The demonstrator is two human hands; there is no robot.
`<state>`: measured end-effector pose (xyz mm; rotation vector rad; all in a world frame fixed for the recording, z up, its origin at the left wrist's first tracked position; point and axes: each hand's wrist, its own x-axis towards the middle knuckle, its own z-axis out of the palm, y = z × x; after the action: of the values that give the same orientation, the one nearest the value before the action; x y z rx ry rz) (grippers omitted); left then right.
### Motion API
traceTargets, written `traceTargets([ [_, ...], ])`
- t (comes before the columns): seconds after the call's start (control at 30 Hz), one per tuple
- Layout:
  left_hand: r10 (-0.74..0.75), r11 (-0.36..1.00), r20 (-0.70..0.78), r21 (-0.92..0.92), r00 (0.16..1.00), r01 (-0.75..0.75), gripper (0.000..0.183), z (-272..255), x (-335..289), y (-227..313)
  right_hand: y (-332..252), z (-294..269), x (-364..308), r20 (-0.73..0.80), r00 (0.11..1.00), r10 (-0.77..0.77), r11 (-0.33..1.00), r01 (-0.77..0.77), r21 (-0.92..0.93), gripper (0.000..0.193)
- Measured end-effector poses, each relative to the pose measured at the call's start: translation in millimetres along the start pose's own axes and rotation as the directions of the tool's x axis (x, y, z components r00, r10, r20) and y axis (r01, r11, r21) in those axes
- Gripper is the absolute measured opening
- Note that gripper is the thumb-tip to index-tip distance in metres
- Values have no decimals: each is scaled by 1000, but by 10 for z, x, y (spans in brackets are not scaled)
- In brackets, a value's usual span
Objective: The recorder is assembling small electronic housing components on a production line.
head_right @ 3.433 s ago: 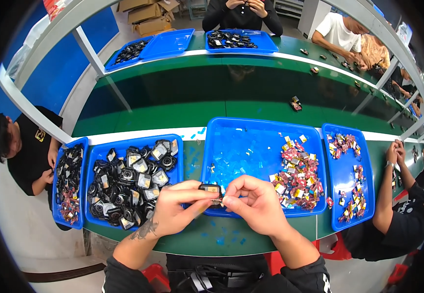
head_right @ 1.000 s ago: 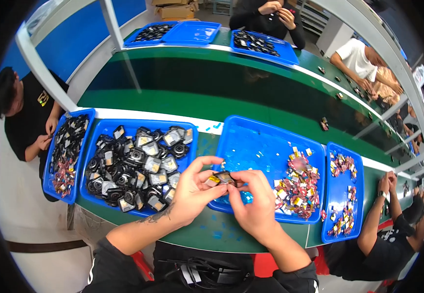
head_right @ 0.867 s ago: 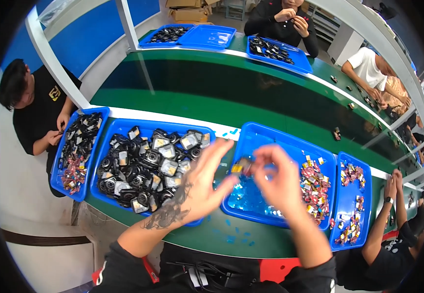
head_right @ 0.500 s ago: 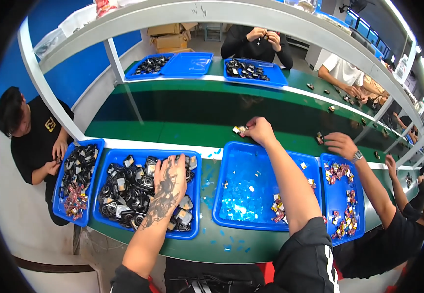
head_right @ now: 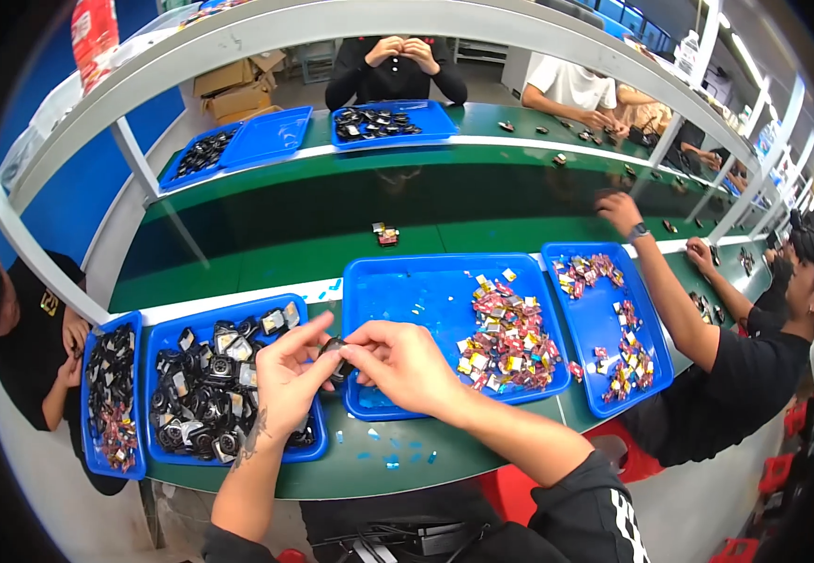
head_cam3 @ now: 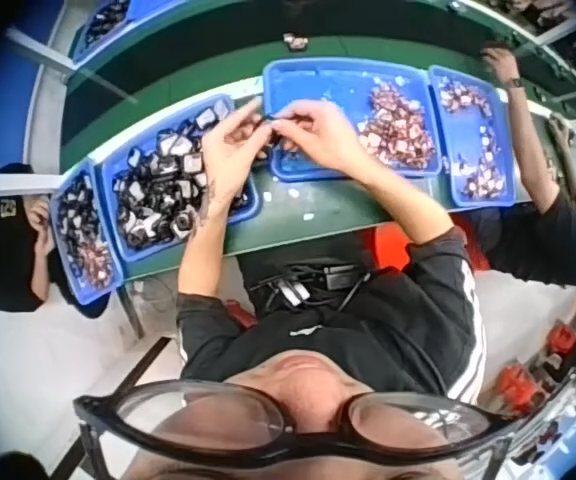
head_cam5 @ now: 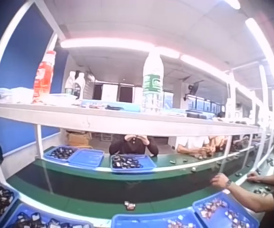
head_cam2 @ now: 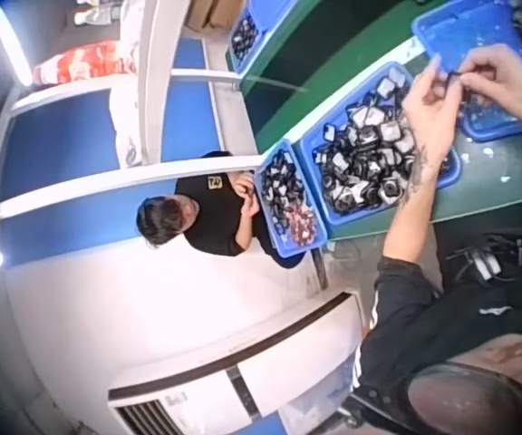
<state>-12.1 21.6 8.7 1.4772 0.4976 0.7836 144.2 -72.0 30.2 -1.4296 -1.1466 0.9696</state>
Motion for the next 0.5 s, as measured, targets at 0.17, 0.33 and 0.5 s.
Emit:
traceTargets([
  [0.17, 13, 994, 16, -106, 1000, -12, 27, 162, -100, -131, 146, 111, -125, -45, 988, 149, 880, -112, 461, 17],
  [0.33, -315, 852, 73, -417, 946, 316, 20, 61, -99, -121, 334, -707, -130, -246, 880, -407, 319, -115, -941, 36],
  [0.5, -244, 906, 104, -330, 964, 265, 22, 108, -63, -163, 511, -1195, -154, -362, 923, -133, 337, -301, -892, 14],
])
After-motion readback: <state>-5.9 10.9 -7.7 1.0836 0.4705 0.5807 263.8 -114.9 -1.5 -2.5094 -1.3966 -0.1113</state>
